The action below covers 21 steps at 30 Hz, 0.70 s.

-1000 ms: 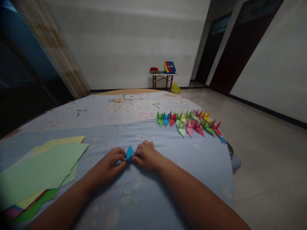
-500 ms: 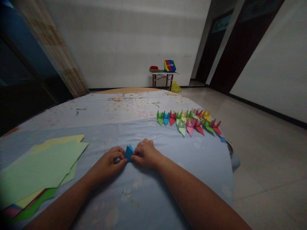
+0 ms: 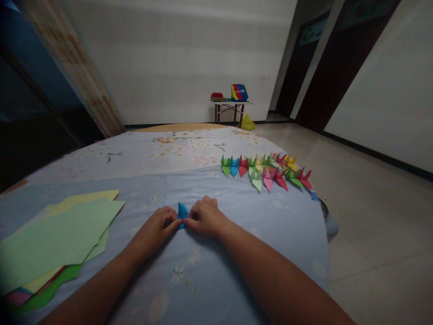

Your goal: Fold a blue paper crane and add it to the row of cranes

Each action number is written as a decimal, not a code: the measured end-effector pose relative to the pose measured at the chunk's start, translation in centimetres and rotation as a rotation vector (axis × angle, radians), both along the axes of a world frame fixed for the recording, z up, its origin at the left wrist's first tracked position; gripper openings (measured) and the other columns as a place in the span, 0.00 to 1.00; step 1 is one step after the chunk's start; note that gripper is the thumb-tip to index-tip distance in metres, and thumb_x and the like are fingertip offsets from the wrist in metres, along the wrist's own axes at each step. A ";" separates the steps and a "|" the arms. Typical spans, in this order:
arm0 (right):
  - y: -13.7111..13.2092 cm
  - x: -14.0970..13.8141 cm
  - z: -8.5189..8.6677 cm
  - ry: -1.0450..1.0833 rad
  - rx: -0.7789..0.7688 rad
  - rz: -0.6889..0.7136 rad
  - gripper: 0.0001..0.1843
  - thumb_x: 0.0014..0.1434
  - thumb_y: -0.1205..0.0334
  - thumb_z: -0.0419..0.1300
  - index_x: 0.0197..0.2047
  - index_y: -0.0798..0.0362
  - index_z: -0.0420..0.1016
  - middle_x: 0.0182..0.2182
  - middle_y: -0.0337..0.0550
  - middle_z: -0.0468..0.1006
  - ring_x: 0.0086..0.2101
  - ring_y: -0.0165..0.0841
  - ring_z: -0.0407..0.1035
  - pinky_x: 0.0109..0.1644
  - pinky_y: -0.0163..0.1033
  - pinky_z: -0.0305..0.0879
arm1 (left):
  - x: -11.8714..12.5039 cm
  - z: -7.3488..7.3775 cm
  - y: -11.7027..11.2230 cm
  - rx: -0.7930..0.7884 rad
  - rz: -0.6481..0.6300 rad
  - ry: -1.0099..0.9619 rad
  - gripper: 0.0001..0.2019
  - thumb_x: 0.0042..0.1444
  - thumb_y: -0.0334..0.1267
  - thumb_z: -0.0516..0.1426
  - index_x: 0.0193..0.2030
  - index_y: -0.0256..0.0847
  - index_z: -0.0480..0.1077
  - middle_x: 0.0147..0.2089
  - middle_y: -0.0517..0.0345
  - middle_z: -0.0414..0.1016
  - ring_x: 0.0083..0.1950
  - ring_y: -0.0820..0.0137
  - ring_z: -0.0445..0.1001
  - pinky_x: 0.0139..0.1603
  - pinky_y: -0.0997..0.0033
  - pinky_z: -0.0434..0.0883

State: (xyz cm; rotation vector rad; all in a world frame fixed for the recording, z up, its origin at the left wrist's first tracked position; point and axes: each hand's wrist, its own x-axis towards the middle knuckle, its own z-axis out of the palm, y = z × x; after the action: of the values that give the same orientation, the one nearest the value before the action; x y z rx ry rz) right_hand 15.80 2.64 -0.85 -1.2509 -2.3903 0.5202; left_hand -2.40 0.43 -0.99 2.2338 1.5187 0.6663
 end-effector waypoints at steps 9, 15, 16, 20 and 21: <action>-0.3 -0.5 0.0 -0.089 0.046 -0.082 0.11 0.53 0.56 0.60 0.26 0.54 0.72 0.29 0.42 0.73 0.38 0.34 0.59 0.40 0.39 0.45 | 0.4 -0.2 -0.1 0.035 0.042 0.064 0.09 0.52 0.37 0.55 0.23 0.40 0.65 0.30 0.57 0.69 0.35 0.67 0.68 0.40 0.66 0.65; -0.3 -0.4 -0.3 -0.085 0.049 -0.078 0.11 0.54 0.55 0.60 0.27 0.54 0.72 0.29 0.42 0.72 0.38 0.34 0.58 0.40 0.39 0.45 | 0.2 -0.8 -0.7 0.091 0.084 0.023 0.08 0.53 0.40 0.56 0.38 0.40 0.66 0.37 0.55 0.69 0.40 0.64 0.69 0.44 0.62 0.68; -0.3 -0.4 -0.4 -0.083 0.053 -0.079 0.11 0.54 0.55 0.60 0.28 0.54 0.72 0.29 0.41 0.72 0.38 0.34 0.58 0.41 0.39 0.45 | 0.2 -0.8 -0.7 0.104 0.076 0.010 0.10 0.54 0.40 0.55 0.41 0.40 0.65 0.39 0.54 0.69 0.42 0.64 0.69 0.45 0.61 0.68; -0.2 -0.2 -0.8 -0.036 0.098 -0.070 0.10 0.54 0.54 0.61 0.34 0.52 0.73 0.31 0.40 0.72 0.39 0.35 0.58 0.42 0.39 0.45 | 0.3 -0.6 -0.9 0.161 0.006 0.084 0.13 0.57 0.37 0.53 0.49 0.44 0.66 0.46 0.53 0.67 0.47 0.64 0.68 0.49 0.61 0.67; -0.2 -0.1 -0.9 -0.021 0.117 -0.062 0.10 0.54 0.54 0.61 0.36 0.51 0.73 0.32 0.40 0.72 0.40 0.35 0.57 0.42 0.40 0.45 | 0.3 -0.5 -0.9 0.173 -0.004 0.133 0.13 0.57 0.37 0.53 0.50 0.45 0.67 0.47 0.52 0.66 0.47 0.64 0.68 0.50 0.61 0.67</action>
State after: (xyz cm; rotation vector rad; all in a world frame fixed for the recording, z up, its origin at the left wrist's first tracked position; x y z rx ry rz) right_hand 15.69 2.40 -1.77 -1.2801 -2.3544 0.3453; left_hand -2.07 -0.52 -1.44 2.4532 1.5715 0.6837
